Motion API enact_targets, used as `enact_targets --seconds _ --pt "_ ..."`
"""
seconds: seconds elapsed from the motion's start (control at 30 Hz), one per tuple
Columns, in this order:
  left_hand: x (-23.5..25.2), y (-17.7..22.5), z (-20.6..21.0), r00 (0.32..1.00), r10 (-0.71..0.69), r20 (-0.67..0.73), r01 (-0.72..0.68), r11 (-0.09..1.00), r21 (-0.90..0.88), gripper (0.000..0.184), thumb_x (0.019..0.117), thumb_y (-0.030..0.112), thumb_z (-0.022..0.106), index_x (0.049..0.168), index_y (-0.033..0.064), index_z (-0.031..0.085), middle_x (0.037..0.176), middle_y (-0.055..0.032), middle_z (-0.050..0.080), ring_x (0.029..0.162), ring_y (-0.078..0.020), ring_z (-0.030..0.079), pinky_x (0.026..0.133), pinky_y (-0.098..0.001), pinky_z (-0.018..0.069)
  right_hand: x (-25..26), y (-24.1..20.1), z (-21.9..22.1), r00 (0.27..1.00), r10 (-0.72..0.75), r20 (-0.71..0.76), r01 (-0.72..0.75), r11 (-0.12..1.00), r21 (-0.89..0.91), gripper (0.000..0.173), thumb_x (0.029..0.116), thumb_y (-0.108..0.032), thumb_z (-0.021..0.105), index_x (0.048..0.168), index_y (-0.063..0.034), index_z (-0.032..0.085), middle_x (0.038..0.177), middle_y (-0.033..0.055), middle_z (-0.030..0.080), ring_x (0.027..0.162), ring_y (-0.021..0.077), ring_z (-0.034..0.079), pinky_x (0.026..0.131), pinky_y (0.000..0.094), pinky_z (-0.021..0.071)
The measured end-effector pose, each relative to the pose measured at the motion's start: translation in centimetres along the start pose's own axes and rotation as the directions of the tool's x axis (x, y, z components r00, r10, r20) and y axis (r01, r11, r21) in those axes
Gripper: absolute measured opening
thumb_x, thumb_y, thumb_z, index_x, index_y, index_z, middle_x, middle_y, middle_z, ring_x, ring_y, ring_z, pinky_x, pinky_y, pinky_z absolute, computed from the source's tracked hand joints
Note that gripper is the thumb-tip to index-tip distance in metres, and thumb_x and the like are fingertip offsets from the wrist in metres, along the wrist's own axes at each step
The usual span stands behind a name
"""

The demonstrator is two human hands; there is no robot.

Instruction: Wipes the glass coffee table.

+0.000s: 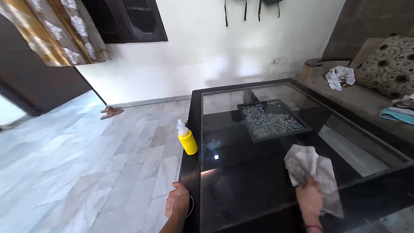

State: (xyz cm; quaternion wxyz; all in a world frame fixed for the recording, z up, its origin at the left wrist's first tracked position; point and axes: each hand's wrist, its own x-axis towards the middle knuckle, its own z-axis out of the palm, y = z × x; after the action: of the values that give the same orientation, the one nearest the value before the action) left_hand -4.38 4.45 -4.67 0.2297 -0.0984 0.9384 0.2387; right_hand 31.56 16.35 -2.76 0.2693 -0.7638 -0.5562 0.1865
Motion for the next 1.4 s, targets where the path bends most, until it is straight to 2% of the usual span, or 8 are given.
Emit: enact_targets --seconds 0.17,0.47,0.57,0.67,0.9,1.03,1.2,1.4 --pt "0.2 0.2 0.1 1.000 -0.006 0.003 0.006 1.000 0.008 0.083 0.1097 0.055 0.007 0.127 0.0013 0.068 0.138 -0.0217 0.064 0.133 -0.0381 0.059 0.102 -0.0597 0.0489 -6.4 -5.6 2.2 0.882 -0.251 0.399 0.315 0.944 -0.102 0.047 0.0948 0.001 0.056 0.142 -0.0028 0.059 0.144 0.0276 0.051 0.117 0.0427 0.064 0.094 0.0520 0.0556" --pt "-0.1 -0.3 -0.3 0.998 0.053 0.029 -0.055 0.998 0.044 0.083 0.1096 0.056 0.007 0.129 0.0013 0.066 0.136 -0.0220 0.065 0.131 -0.0379 0.060 0.101 -0.0594 0.0506 -13.8 -5.1 5.1 0.184 -0.825 0.535 0.699 0.492 0.519 0.031 0.0901 0.007 0.058 0.105 -0.0075 0.081 0.122 0.0210 0.069 0.113 0.0428 0.063 0.098 0.0556 0.0504" --pt "1.0 -0.2 0.4 1.000 0.024 0.013 -0.025 0.999 0.043 0.084 0.1090 0.057 0.008 0.130 0.0014 0.066 0.137 -0.0219 0.065 0.131 -0.0383 0.060 0.102 -0.0599 0.0499 -11.1 -5.0 4.0 0.289 -0.763 0.578 0.696 0.582 0.421 0.023 0.0890 0.005 0.061 0.096 -0.0040 0.081 0.124 0.0188 0.069 0.117 0.0416 0.061 0.102 0.0542 0.0478" --pt "0.2 -0.2 -0.1 1.000 0.009 0.012 -0.009 1.000 0.001 0.085 0.1093 0.056 0.005 0.130 -0.0007 0.066 0.140 -0.0235 0.063 0.134 -0.0389 0.058 0.103 -0.0597 0.0490 -6.3 -4.5 3.1 0.578 -0.602 0.551 0.628 0.759 0.172 0.018 0.0909 0.000 0.063 0.094 -0.0035 0.080 0.126 0.0154 0.069 0.124 0.0392 0.058 0.106 0.0533 0.0446" --pt "-0.3 -0.2 -0.4 1.000 0.024 0.010 -0.024 0.999 -0.023 0.084 0.1096 0.055 0.006 0.129 -0.0013 0.066 0.140 -0.0251 0.062 0.135 -0.0402 0.057 0.103 -0.0604 0.0479 0.2 0.5 1.4 0.979 -0.202 -0.011 0.202 0.979 0.011 0.023 0.0877 0.009 0.063 0.093 -0.0047 0.081 0.121 0.0231 0.070 0.115 0.0491 0.061 0.098 0.0615 0.0470" --pt "0.2 0.1 0.0 1.000 0.006 0.008 -0.006 1.000 0.013 0.084 0.1097 0.055 0.006 0.130 -0.0004 0.066 0.140 -0.0235 0.062 0.134 -0.0397 0.058 0.103 -0.0602 0.0481 0.0 0.3 0.4 1.000 -0.026 0.002 0.026 1.000 0.017 0.031 0.0951 0.004 0.060 0.122 -0.0018 0.073 0.139 0.0311 0.056 0.124 0.0519 0.056 0.099 0.0620 0.0485" --pt "0.4 0.1 0.1 1.000 0.001 0.012 -0.001 1.000 0.016 0.084 0.1094 0.055 0.005 0.130 0.0004 0.066 0.140 -0.0230 0.063 0.134 -0.0399 0.058 0.104 -0.0607 0.0474 -4.2 -3.0 1.9 0.935 -0.239 0.260 0.254 0.967 -0.025 0.038 0.0945 0.004 0.056 0.131 0.0003 0.067 0.138 0.0294 0.056 0.110 0.0438 0.067 0.090 0.0532 0.0565" --pt "0.3 -0.2 -0.1 0.999 0.020 0.029 -0.020 1.000 -0.015 0.082 0.1096 0.055 0.009 0.132 0.0012 0.065 0.143 -0.0231 0.061 0.136 -0.0395 0.056 0.105 -0.0612 0.0465 -11.1 -5.1 3.7 0.439 -0.690 0.575 0.607 0.700 0.376 0.038 0.0884 0.008 0.057 0.119 -0.0034 0.076 0.127 0.0240 0.065 0.111 0.0387 0.066 0.093 0.0523 0.0554"
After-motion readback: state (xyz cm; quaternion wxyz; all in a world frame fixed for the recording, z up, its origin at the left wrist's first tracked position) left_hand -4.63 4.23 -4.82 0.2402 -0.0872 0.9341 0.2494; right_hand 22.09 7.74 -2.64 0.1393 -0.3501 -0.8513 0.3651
